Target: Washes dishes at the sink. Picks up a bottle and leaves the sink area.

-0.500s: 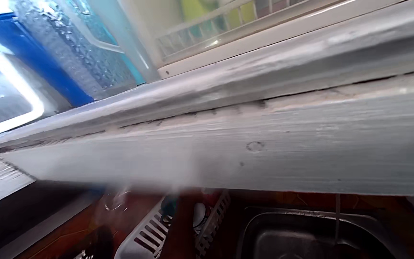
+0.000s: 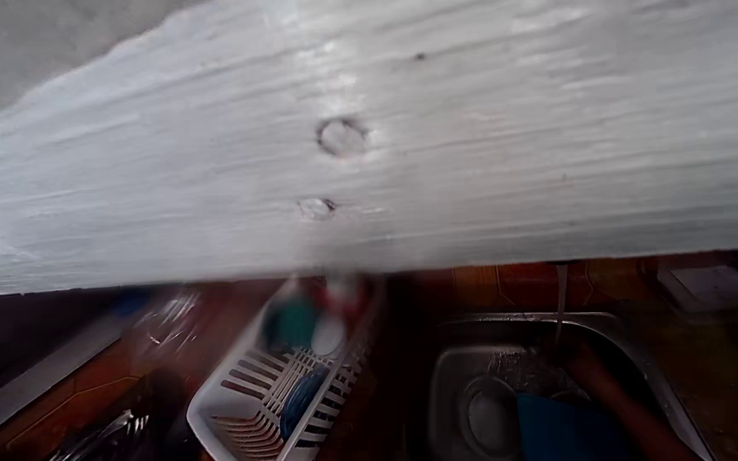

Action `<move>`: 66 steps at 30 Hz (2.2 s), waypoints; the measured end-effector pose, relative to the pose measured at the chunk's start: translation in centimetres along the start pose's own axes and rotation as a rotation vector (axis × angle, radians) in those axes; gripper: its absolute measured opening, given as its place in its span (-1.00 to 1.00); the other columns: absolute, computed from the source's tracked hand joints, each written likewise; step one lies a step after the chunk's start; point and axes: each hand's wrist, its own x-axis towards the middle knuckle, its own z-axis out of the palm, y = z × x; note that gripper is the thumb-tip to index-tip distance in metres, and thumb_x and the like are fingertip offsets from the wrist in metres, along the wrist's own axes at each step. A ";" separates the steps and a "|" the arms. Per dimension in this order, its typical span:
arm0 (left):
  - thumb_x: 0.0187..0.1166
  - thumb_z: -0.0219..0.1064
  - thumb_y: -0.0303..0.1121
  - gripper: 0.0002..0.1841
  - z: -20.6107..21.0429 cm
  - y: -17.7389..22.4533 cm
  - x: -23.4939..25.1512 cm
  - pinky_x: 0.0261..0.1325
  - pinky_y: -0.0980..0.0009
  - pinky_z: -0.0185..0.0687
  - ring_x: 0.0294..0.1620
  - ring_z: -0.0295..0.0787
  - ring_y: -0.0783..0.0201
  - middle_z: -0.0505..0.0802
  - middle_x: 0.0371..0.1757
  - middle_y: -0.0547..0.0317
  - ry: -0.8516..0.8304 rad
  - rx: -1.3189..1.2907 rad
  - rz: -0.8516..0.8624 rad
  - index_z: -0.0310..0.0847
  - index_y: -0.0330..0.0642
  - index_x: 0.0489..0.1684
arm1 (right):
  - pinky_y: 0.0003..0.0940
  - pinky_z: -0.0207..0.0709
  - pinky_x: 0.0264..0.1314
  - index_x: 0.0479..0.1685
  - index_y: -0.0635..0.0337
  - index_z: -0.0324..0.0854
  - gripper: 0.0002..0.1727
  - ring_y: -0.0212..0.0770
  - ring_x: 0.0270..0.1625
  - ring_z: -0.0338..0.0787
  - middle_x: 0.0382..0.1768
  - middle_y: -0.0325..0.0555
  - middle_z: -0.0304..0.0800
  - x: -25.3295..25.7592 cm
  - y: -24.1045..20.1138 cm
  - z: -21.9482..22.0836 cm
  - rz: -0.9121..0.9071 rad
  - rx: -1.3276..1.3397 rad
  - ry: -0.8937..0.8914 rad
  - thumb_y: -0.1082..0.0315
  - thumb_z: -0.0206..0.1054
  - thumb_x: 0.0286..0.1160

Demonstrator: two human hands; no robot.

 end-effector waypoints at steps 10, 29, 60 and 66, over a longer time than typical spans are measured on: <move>0.77 0.18 -0.26 -0.53 17.0 0.4 -0.2 0.69 -0.07 0.34 0.62 0.50 -0.16 0.63 0.55 -0.25 -0.573 -0.142 -0.125 0.50 -0.20 0.61 | -0.23 0.73 -0.09 0.11 0.36 0.70 -0.77 -0.21 -0.24 0.80 -0.12 0.04 0.82 -0.7 -2.0 -0.1 0.030 -0.026 -0.051 0.40 0.21 0.76; 0.24 0.47 -0.49 -0.95 10.4 3.4 -0.6 -0.22 0.18 0.86 -0.20 0.90 0.00 0.84 -0.33 -0.04 0.576 0.167 0.455 0.82 -0.25 -0.42 | -0.12 0.72 0.07 0.10 0.37 0.74 -0.75 -0.10 -0.13 0.84 -0.11 0.11 0.83 -2.7 -1.3 -2.0 -0.032 -0.134 -0.044 0.37 0.26 0.72; 0.77 0.14 -0.44 -0.81 14.9 12.3 3.8 -0.14 0.35 0.69 -0.24 0.70 0.34 0.75 -0.17 0.09 -0.282 -1.373 -0.274 0.50 -0.36 0.17 | -0.02 0.29 0.76 0.84 0.33 0.06 -0.27 0.07 0.69 0.48 0.71 0.24 0.36 -6.0 -3.7 2.9 -0.188 -0.060 0.062 0.04 -0.01 0.84; 0.73 0.29 -0.35 -0.77 11.2 11.4 3.7 -0.34 0.37 0.73 -0.50 0.67 0.31 0.69 -0.32 0.05 -0.346 -1.106 -0.352 0.56 -0.42 -0.01 | 0.22 0.49 0.45 0.75 0.16 0.35 -0.38 0.34 0.19 0.80 0.09 0.28 0.86 -7.5 -0.8 1.8 -0.153 -0.514 -0.117 0.21 0.24 0.71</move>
